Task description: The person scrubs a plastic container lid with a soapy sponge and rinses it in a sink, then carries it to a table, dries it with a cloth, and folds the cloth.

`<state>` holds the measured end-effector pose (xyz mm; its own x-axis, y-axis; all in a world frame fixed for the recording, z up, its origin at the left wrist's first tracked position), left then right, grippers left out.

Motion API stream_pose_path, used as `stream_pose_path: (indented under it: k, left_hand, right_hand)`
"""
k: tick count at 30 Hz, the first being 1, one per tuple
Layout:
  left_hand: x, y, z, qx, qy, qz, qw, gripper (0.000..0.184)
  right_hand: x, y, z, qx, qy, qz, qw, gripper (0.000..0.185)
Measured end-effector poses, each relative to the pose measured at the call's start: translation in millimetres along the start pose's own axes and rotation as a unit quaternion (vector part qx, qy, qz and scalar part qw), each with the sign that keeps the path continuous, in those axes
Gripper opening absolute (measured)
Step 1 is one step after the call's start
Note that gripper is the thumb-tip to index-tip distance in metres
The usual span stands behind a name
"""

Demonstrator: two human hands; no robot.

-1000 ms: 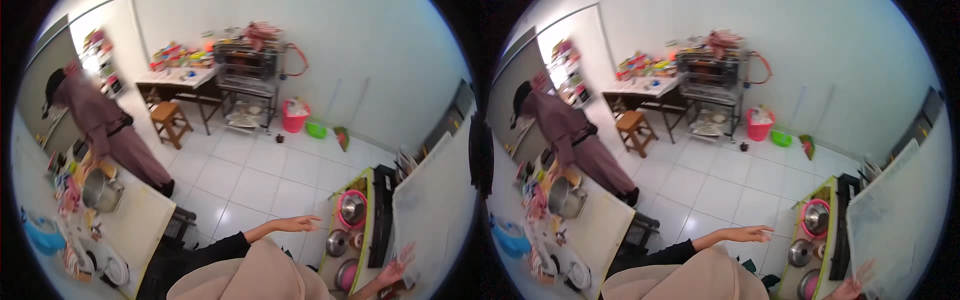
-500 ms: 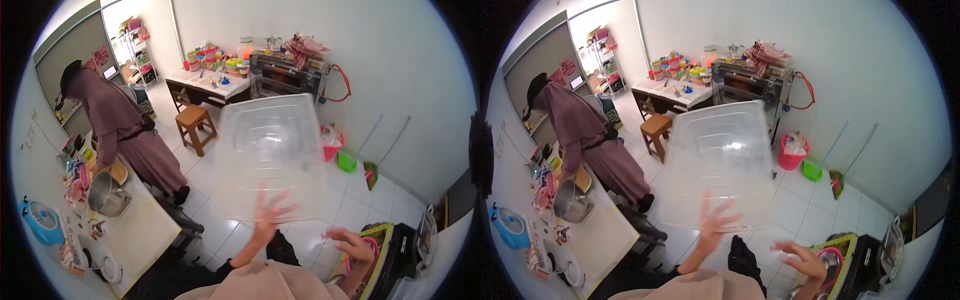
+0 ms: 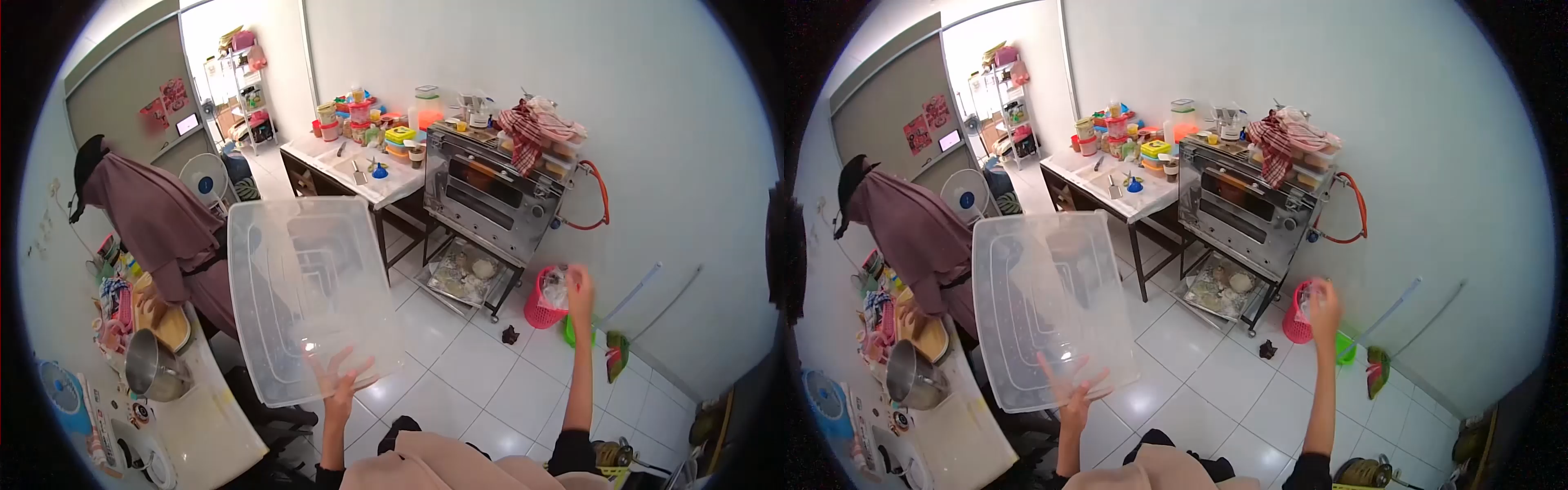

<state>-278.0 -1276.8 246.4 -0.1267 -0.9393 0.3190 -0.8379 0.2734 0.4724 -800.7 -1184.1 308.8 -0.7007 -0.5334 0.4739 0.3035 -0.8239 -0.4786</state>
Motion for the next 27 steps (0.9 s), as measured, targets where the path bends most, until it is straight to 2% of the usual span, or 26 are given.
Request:
stream_pose_path:
  k: [1, 2, 5, 7, 9, 10, 12, 13, 15, 17, 19, 20, 21, 23, 24, 26, 27]
  left_hand:
    - [9.7, -4.2, 6.9, 0.0, -0.001, -0.002, 1.0, 0.093]
    - [19.5, -13.1, 16.0, 0.004, -0.028, -0.022, 0.999, 0.093]
    - [57.9, -33.1, 37.7, 0.005, -0.055, -0.059, 0.997, 0.094]
    - [85.7, -43.8, 52.0, -0.004, -0.052, -0.073, 0.996, 0.095]
    - [119.6, -59.7, 67.0, 0.016, -0.055, -0.114, 0.992, 0.095]
    - [135.3, -58.4, 68.6, 0.014, -0.056, -0.11, 0.992, 0.095]
    - [173.9, -64.1, 70.8, 0.02, -0.047, -0.139, 0.989, 0.095]
    - [193.8, -65.7, 76.3, 0.019, -0.047, -0.137, 0.989, 0.095]
    - [224.2, -74.0, 83.6, 0.021, -0.048, -0.151, 0.987, 0.095]
    - [252.0, -73.6, 88.1, 0.02, -0.053, -0.153, 0.987, 0.094]
    - [284.7, -76.3, 96.0, 0.019, -0.053, -0.149, 0.987, 0.094]
    - [298.5, -78.6, 102.7, 0.014, -0.055, -0.14, 0.988, 0.093]
    - [312.0, -80.3, 109.7, 0.008, -0.057, -0.133, 0.989, 0.093]
    - [337.3, -83.0, 126.4, 0.0, -0.06, -0.127, 0.99, 0.092]
    - [352.0, -81.3, 132.4, -0.007, -0.057, -0.117, 0.991, 0.092]
    - [375.0, -77.5, 142.3, -0.014, -0.057, -0.121, 0.991, 0.092]
    - [386.2, -75.7, 148.1, -0.021, -0.058, -0.122, 0.991, 0.092]
  right_hand:
    - [31.0, 27.1, 37.1, 0.029, -0.034, 0.004, 0.999, 0.019]
    - [64.0, 54.0, 66.3, -0.002, -0.135, -0.017, 0.991, 0.019]
    - [166.8, 122.6, 115.4, -0.041, -0.184, -0.057, 0.98, 0.022]
    - [228.2, 158.2, 135.0, -0.07, -0.2, -0.076, 0.974, 0.023]
    - [291.5, 184.3, 137.4, -0.247, -0.186, -0.18, 0.934, 0.025]
    - [317.3, 191.0, 134.3, -0.25, -0.183, -0.183, 0.933, 0.025]
    - [361.4, 199.3, 138.5, -0.363, -0.203, -0.257, 0.872, 0.029]
    - [381.8, 200.8, 132.8, -0.365, -0.202, -0.26, 0.871, 0.029]
    - [418.7, 215.4, 113.9, -0.432, -0.176, -0.196, 0.863, 0.03]
    - [431.0, 209.1, 131.0, -0.432, -0.165, -0.159, 0.872, 0.029]
    - [447.9, 207.5, 136.7, -0.369, -0.144, -0.101, 0.913, 0.024]
    - [467.9, 206.2, 134.6, -0.242, -0.148, -0.04, 0.958, 0.021]
    - [480.7, 203.6, 136.5, -0.243, -0.147, -0.04, 0.958, 0.021]
    - [510.8, 194.4, 122.3, -0.083, -0.063, -0.034, 0.994, 0.026]
    - [531.9, 192.8, 115.3, -0.083, -0.064, -0.032, 0.994, 0.026]
    - [572.3, 201.4, 86.5, -0.012, -0.012, 0.05, 0.999, 0.035]
    - [578.3, 204.9, 92.1, -0.013, -0.01, 0.05, 0.999, 0.035]
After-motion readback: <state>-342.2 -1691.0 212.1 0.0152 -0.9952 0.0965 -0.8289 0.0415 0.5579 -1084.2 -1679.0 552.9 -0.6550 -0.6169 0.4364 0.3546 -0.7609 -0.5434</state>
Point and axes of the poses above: each hand's wrist, its own x-axis towards the middle knuckle, its own y-axis out of the palm, z = x × y, the point moved 10 cm from there along x, towards the middle knuckle, and after that the axes turned 8 degrees about y, right-handed, at the moved point
